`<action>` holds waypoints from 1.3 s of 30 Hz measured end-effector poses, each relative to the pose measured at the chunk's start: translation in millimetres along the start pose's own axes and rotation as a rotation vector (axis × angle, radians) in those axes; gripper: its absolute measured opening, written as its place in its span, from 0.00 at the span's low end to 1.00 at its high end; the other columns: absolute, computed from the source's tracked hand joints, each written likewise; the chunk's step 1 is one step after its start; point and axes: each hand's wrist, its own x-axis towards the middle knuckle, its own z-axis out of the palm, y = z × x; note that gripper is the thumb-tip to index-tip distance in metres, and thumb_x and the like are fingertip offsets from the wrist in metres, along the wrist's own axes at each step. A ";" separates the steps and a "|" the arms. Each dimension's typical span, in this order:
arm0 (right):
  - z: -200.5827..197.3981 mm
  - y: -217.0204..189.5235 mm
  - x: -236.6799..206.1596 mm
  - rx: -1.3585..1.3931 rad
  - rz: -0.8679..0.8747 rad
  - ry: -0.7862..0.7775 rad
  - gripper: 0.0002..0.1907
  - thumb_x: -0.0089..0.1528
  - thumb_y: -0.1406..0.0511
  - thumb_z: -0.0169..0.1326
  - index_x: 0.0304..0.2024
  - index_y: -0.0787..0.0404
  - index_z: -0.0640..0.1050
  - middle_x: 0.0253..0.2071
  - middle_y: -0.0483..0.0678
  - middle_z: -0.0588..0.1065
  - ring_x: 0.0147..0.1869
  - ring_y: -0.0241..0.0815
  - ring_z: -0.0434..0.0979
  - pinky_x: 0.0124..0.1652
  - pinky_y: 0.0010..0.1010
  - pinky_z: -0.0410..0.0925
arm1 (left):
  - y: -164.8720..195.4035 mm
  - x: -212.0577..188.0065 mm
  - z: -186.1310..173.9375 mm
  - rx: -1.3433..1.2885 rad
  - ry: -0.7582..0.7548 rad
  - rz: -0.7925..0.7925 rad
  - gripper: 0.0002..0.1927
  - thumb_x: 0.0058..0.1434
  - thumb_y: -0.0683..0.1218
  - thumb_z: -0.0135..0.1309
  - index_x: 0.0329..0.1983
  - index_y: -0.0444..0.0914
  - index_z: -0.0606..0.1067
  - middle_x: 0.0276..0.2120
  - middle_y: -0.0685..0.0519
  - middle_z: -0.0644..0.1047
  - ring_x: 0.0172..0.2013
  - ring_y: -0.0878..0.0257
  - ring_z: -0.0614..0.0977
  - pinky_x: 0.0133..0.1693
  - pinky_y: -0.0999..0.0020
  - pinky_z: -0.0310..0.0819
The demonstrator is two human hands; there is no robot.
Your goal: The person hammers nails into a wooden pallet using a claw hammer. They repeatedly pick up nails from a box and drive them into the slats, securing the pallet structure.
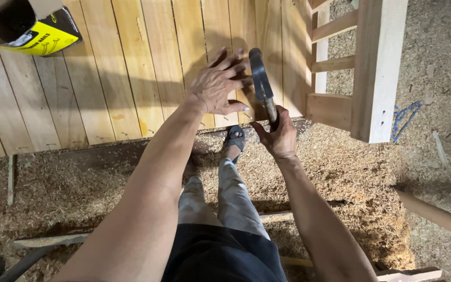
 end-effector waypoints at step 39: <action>-5.0 -13.1 11.5 -0.074 -0.053 0.006 0.32 0.55 0.54 0.75 0.49 0.62 0.70 0.34 0.47 0.76 0.31 0.37 0.77 0.33 0.32 0.77 | 1.3 1.5 -14.0 -0.060 -0.054 -0.033 0.48 0.53 0.80 0.52 0.73 0.57 0.60 0.77 0.55 0.50 0.76 0.51 0.47 0.72 0.38 0.28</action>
